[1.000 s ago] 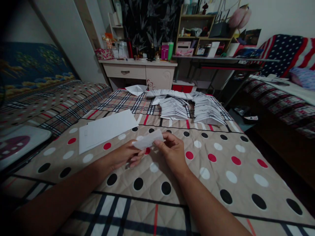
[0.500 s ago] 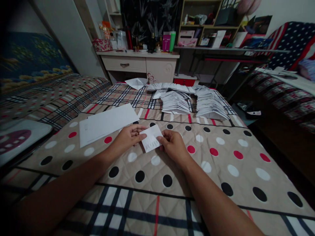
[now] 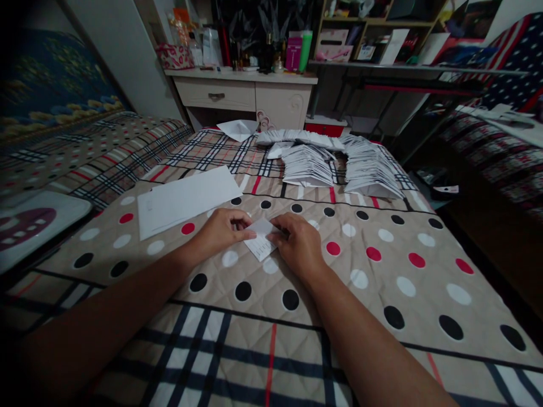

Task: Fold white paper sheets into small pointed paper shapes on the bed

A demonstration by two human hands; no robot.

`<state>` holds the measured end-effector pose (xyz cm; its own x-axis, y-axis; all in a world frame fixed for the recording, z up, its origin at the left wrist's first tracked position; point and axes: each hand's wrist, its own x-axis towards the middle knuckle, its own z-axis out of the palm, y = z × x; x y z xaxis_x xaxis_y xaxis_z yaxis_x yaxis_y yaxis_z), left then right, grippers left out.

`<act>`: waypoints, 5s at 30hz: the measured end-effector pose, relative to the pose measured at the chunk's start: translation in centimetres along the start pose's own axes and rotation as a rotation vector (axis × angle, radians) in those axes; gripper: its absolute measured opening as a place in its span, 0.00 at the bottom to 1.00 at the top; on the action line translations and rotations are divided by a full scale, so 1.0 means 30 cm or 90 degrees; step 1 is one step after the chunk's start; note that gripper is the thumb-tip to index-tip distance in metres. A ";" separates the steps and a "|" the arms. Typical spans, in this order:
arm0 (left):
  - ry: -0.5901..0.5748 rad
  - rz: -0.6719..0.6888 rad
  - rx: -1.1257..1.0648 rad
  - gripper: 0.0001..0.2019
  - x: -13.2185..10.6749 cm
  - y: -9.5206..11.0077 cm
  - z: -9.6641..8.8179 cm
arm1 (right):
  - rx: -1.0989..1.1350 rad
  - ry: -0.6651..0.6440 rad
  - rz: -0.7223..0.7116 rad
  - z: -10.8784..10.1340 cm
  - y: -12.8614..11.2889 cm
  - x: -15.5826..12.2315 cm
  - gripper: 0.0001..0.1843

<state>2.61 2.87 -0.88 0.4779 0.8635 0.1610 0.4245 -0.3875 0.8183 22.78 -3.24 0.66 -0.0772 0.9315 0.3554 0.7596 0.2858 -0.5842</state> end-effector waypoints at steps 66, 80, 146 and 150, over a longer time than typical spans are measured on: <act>-0.034 0.370 0.251 0.10 -0.013 0.041 -0.042 | 0.056 -0.108 -0.259 -0.025 -0.024 -0.011 0.07; -0.109 0.533 0.292 0.11 -0.022 0.074 -0.064 | 0.054 -0.127 -0.291 -0.007 -0.003 -0.020 0.16; -0.105 0.311 0.236 0.05 -0.060 0.100 -0.027 | -0.090 -0.134 -0.067 -0.022 -0.064 -0.024 0.16; -0.055 0.237 0.241 0.16 -0.048 0.087 -0.023 | -0.163 -0.151 0.025 -0.033 -0.063 -0.025 0.17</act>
<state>2.49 0.84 1.40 0.7040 0.6215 0.3437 0.4539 -0.7660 0.4552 22.03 -4.70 2.23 -0.1694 0.9756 0.1398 0.9001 0.2109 -0.3813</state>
